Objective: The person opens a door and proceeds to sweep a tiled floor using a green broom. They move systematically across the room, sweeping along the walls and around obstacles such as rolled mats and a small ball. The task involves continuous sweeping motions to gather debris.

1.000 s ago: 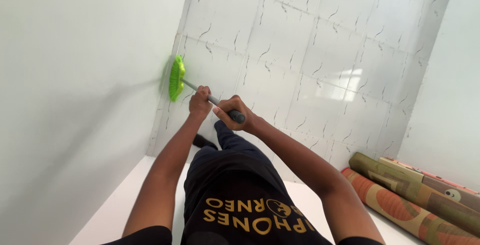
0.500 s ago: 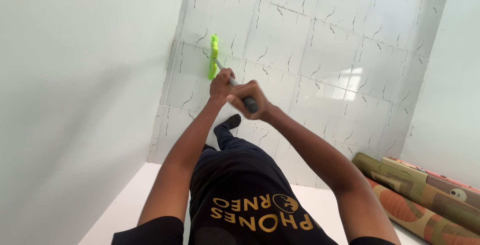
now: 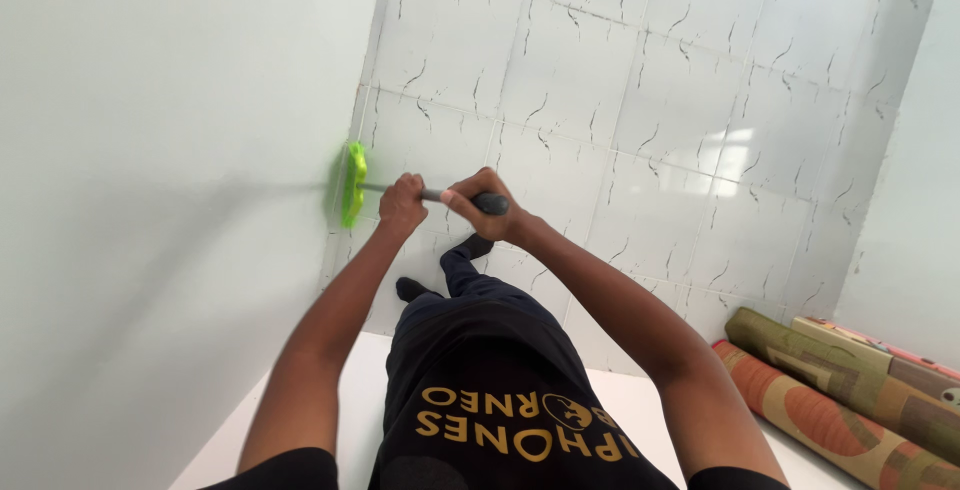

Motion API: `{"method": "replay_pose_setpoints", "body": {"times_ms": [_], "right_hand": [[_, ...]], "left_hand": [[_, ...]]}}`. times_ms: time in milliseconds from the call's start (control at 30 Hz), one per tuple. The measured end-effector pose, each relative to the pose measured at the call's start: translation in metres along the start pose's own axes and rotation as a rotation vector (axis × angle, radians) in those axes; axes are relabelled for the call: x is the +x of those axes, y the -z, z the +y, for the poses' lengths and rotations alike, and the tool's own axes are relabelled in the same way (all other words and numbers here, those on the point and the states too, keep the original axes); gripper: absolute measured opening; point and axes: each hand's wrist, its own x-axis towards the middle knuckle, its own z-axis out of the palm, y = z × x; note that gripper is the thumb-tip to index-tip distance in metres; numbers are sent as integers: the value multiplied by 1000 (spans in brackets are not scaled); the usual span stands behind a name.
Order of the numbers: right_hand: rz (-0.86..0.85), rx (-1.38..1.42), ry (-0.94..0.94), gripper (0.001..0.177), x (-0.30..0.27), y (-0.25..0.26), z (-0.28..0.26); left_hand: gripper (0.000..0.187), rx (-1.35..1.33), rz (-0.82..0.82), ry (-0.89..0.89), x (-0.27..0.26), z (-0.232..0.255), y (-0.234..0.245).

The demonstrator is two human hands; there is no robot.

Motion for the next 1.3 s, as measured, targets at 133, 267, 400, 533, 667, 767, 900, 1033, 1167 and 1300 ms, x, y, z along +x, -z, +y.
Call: {"method": "replay_pose_setpoints", "body": {"times_ms": [133, 267, 400, 533, 667, 767, 900, 1033, 1167, 1300], "right_hand": [[-51, -28, -7, 56, 5, 2, 7], [-51, -92, -30, 55, 12, 20, -2], [-61, -186, -58, 55, 16, 41, -19], [-112, -222, 3, 53, 19, 55, -35], [-45, -187, 123, 52, 20, 67, -37], [64, -151, 145, 52, 20, 69, -36], [81, -119, 153, 56, 21, 70, -37], [36, -9, 165, 55, 29, 58, -31], [-29, 17, 127, 55, 36, 30, -14], [-99, -19, 47, 57, 35, 2, 7]], "left_hand": [[22, -113, 1, 66, 3, 5, -19], [18, -208, 57, 50, 18, 31, -18], [9, -328, 109, -28, 38, 65, -12], [8, -435, 130, -79, 55, 100, 1], [10, -410, 82, -86, 67, 125, 29], [11, -336, 40, -55, 69, 131, 46], [14, -266, 72, -71, 59, 117, 63], [14, -186, 34, 0, 38, 79, 62], [17, -113, 10, 29, 16, 28, 45], [16, -95, -15, 67, -1, -4, 15]]}}
